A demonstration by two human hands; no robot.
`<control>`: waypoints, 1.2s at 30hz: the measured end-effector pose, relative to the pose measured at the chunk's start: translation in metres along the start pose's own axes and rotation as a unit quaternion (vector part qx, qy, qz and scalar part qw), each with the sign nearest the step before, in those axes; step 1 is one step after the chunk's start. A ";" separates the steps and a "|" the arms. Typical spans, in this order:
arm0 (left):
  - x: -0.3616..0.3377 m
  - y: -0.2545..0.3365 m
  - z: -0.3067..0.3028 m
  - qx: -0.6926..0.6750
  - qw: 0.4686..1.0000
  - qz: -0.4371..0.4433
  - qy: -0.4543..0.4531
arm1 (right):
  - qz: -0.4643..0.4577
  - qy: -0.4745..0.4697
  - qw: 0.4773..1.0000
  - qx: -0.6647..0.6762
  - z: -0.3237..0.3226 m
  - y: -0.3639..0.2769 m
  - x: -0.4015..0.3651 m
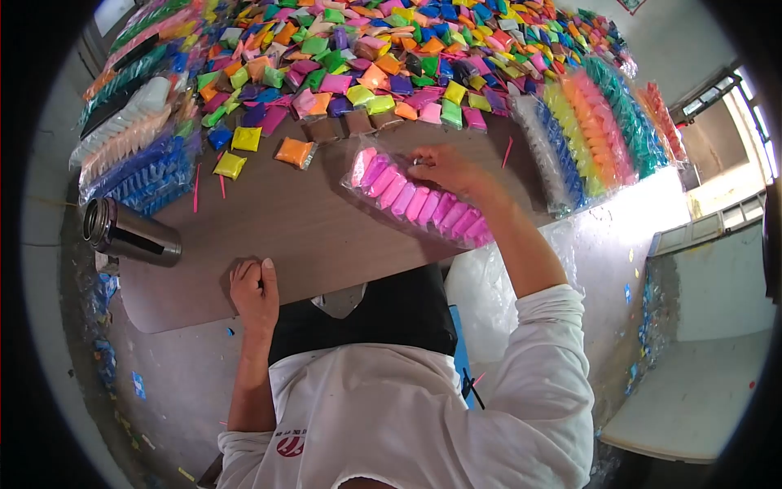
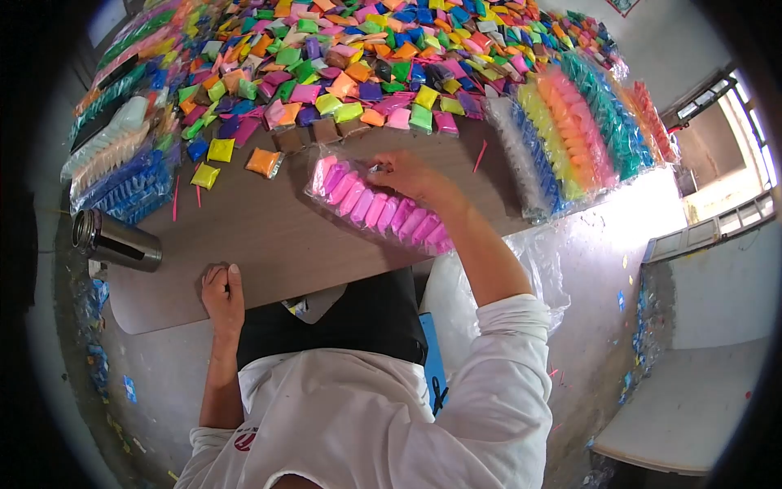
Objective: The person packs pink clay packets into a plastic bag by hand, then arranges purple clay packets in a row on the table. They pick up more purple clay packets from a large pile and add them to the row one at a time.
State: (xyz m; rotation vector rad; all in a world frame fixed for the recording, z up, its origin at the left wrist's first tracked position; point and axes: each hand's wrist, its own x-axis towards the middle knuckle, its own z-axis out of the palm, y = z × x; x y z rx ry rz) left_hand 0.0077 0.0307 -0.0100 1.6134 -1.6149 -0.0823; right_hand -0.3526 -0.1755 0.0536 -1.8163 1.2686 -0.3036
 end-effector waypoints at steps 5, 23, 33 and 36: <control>-0.001 0.000 0.001 0.023 1.000 0.009 -0.004 | -0.011 -0.059 0.995 0.074 -0.013 -0.024 -0.028; -0.001 -0.003 0.007 0.067 0.997 0.037 -0.005 | -0.069 0.103 0.969 -0.214 0.025 0.000 -0.045; 0.002 -0.008 0.009 0.044 0.998 0.010 -0.039 | -0.077 0.153 0.974 -0.145 0.002 -0.003 -0.102; 0.002 -0.006 0.017 0.008 0.999 0.013 -0.033 | -0.087 0.192 0.965 -0.154 -0.019 -0.031 -0.140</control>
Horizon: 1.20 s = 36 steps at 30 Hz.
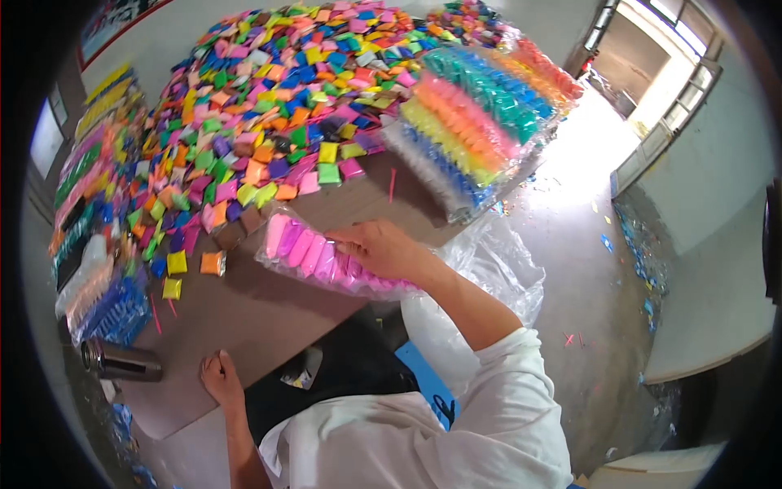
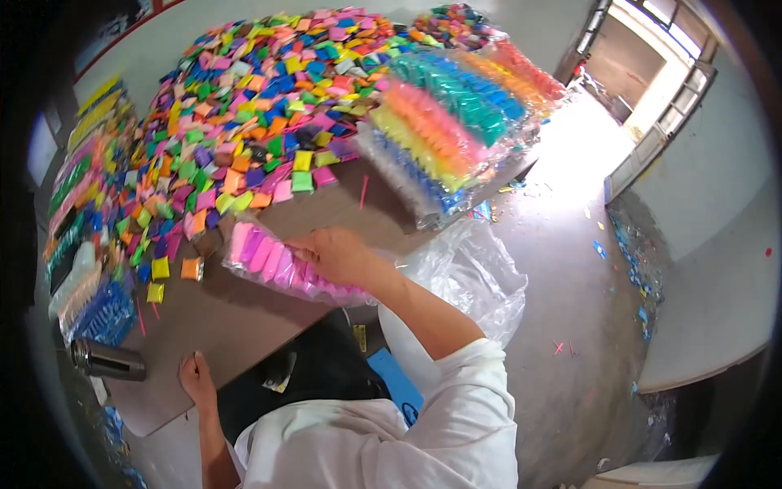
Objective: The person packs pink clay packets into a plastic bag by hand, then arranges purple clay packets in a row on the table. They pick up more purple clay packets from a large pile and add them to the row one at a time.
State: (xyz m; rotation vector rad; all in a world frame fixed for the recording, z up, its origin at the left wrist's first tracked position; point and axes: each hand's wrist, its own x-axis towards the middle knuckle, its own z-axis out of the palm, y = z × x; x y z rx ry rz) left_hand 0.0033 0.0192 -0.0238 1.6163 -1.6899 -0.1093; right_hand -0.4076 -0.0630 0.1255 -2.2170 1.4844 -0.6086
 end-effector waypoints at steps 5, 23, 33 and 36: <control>0.025 0.051 0.015 -0.140 0.969 -0.145 -0.143 | -0.149 0.188 0.969 -0.052 -0.083 0.007 -0.040; 0.061 0.122 0.107 0.049 0.985 0.122 -0.113 | 0.248 0.514 0.803 -0.171 -0.421 0.218 -0.142; 0.062 0.120 0.113 0.075 0.981 0.152 -0.096 | 0.268 0.383 0.862 -0.196 -0.471 0.241 -0.043; 0.064 0.126 0.111 0.080 0.980 0.155 -0.097 | 0.204 0.366 0.865 -0.277 -0.481 0.273 -0.015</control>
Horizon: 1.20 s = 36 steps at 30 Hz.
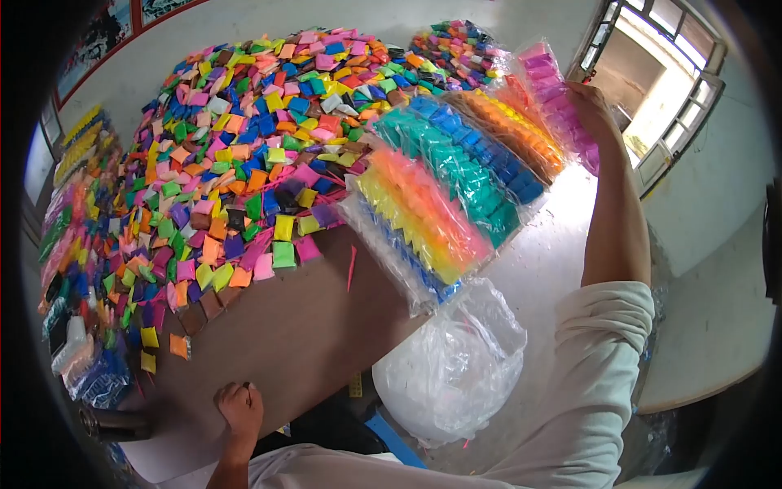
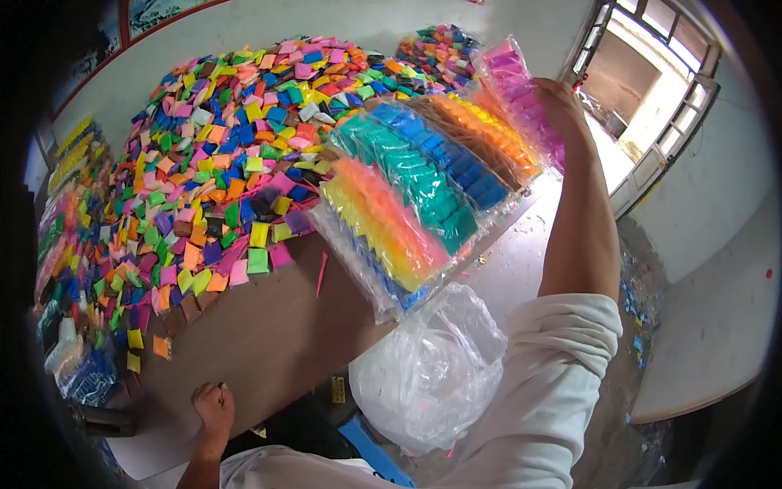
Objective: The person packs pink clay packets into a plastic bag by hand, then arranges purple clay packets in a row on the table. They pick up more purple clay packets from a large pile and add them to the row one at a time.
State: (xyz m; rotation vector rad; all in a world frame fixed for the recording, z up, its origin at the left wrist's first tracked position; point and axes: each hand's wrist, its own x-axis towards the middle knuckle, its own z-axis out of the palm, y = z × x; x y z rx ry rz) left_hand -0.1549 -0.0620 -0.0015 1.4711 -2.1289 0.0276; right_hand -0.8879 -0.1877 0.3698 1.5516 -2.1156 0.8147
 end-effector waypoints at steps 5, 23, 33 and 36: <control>0.000 0.000 0.001 0.004 1.000 -0.011 -0.011 | 0.034 -0.066 0.997 0.017 0.031 -0.007 0.027; -0.005 0.005 0.004 0.040 0.998 -0.044 -0.030 | 0.040 -0.150 0.988 0.001 0.086 0.037 0.062; -0.005 0.003 0.007 0.032 0.999 -0.033 -0.023 | -0.028 -0.185 0.982 -0.033 0.083 0.033 0.023; -0.009 -0.003 0.011 0.041 0.998 -0.030 -0.022 | -0.031 -0.149 0.988 -0.005 0.094 0.051 0.025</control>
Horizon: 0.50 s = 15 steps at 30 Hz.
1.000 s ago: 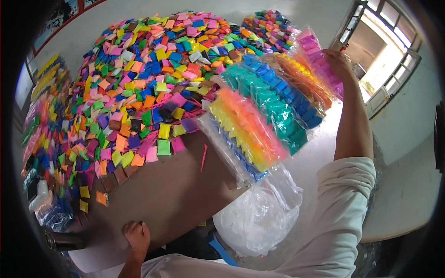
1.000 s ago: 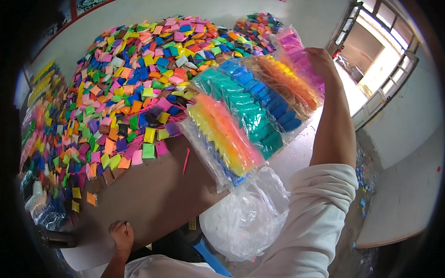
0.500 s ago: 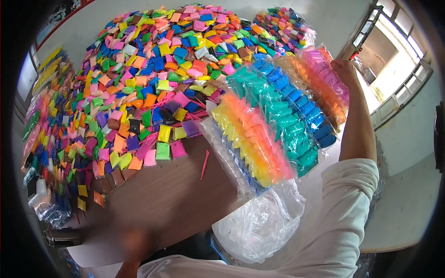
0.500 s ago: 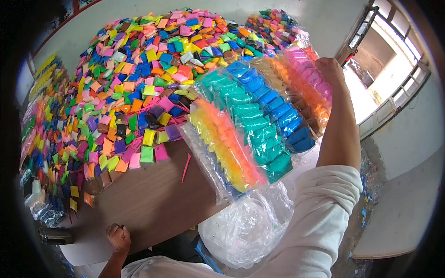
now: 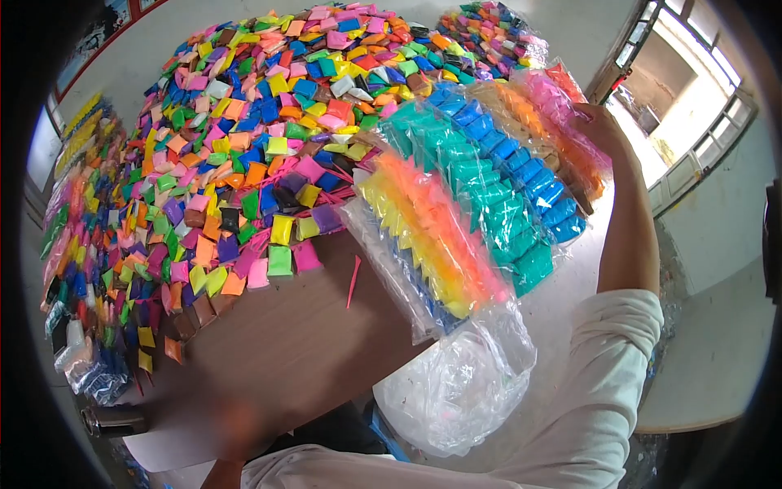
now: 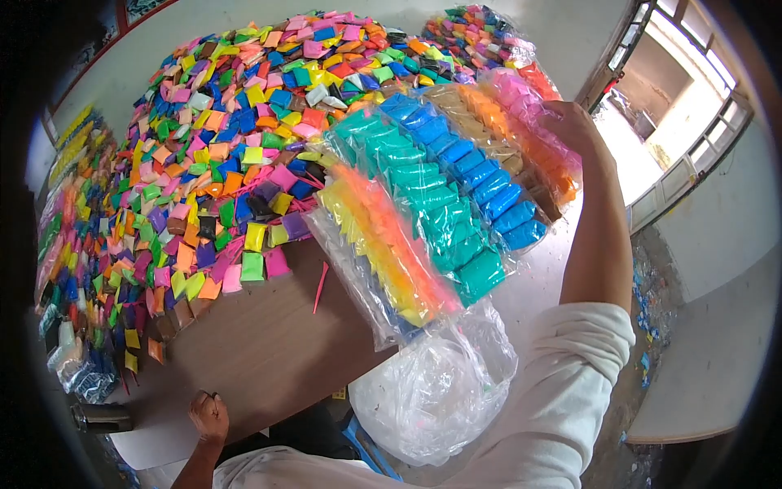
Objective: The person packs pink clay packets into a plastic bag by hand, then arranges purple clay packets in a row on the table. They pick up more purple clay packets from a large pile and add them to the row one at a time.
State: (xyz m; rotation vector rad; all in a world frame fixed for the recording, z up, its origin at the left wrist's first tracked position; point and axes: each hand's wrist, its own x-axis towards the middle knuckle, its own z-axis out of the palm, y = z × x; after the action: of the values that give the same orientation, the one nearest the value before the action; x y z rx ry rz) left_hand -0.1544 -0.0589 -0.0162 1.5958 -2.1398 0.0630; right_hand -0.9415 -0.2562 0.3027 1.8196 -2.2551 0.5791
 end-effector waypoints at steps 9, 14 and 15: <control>0.013 0.013 -0.017 0.014 0.999 0.036 0.022 | -0.076 0.343 0.904 0.242 -0.062 -0.073 -0.042; 0.018 0.015 -0.022 -0.051 0.998 0.015 0.041 | -0.076 0.348 0.906 0.228 -0.051 -0.263 -0.177; 0.017 0.014 -0.022 -0.060 0.997 0.017 0.047 | -0.067 0.263 0.936 0.224 -0.038 -0.295 -0.209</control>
State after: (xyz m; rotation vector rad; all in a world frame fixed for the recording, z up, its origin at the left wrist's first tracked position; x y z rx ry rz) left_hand -0.1638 -0.0626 0.0129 1.4600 -2.0604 0.0200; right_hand -0.6118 -0.1037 0.3111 1.6949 -1.7172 1.4480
